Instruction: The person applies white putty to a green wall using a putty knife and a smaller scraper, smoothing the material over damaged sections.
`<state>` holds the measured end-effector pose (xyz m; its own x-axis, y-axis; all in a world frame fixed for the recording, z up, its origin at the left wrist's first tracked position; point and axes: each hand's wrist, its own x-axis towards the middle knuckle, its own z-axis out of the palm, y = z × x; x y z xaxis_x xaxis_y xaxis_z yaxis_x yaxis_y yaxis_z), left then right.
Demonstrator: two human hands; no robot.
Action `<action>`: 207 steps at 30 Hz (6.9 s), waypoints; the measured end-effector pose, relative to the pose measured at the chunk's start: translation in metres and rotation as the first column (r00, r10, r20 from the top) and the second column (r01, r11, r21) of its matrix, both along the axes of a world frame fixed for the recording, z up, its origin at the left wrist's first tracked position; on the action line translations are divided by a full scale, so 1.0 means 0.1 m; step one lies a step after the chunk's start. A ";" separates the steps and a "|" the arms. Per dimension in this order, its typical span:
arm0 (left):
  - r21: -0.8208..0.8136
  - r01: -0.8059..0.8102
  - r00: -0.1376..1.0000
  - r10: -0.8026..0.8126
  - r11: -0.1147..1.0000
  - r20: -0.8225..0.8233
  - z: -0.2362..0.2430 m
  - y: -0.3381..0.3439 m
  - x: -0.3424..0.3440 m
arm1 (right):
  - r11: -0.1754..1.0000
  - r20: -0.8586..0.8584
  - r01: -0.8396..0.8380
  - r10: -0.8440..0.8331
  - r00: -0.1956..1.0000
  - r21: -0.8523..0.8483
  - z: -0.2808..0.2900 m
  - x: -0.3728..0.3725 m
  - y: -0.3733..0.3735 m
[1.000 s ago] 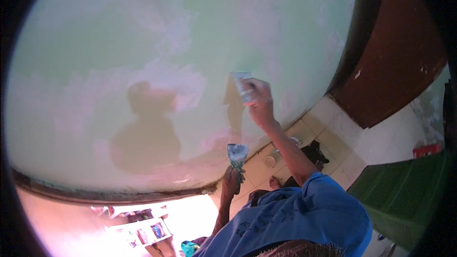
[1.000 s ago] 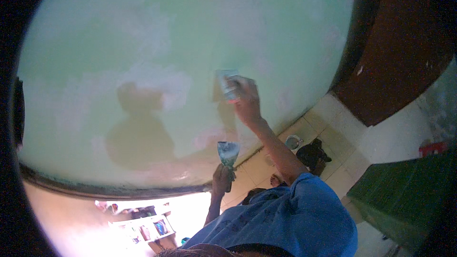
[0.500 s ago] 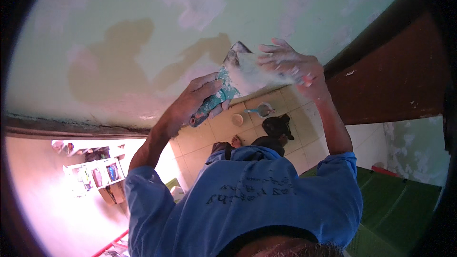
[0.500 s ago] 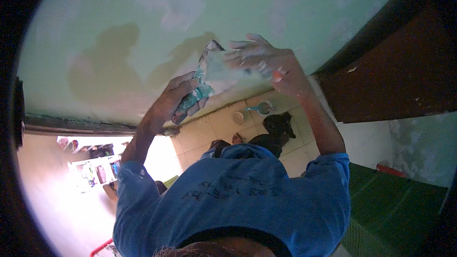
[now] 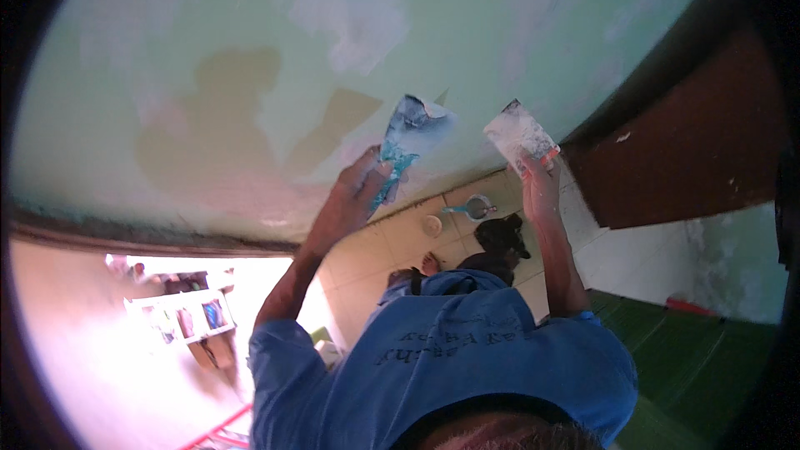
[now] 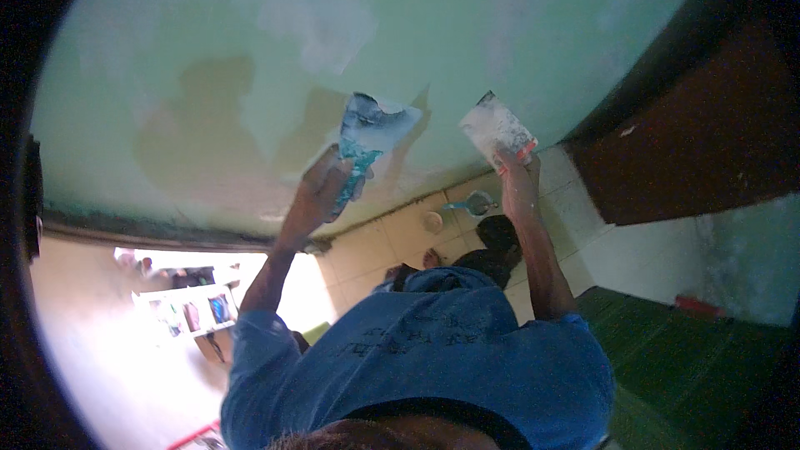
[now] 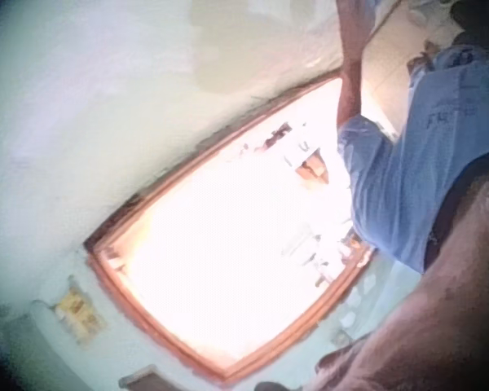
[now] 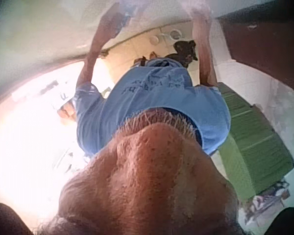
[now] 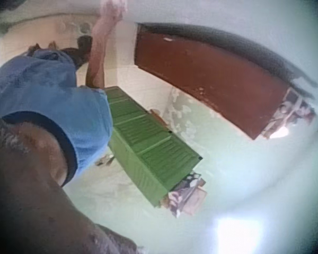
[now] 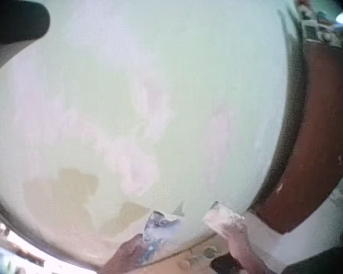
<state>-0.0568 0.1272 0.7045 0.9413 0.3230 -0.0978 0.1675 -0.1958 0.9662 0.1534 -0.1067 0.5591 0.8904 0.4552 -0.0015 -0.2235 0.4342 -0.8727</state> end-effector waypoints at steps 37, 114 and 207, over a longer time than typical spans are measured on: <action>0.276 -0.080 0.981 0.124 0.958 -0.146 -1.68 0.29 -0.41 | 0.373 0.853 0.900 -0.521 0.003 0.225 1.81 1.48 1.62; 0.303 -0.132 0.919 0.231 0.944 -0.319 -1.74 0.17 -0.73 | 0.553 0.986 0.818 -0.050 -0.157 0.159 0.73 1.53 1.25; 0.172 -0.199 0.909 0.247 0.965 -0.334 -2.03 0.10 -0.98 | 0.424 0.874 0.905 -0.424 0.239 -0.041 0.74 1.08 1.52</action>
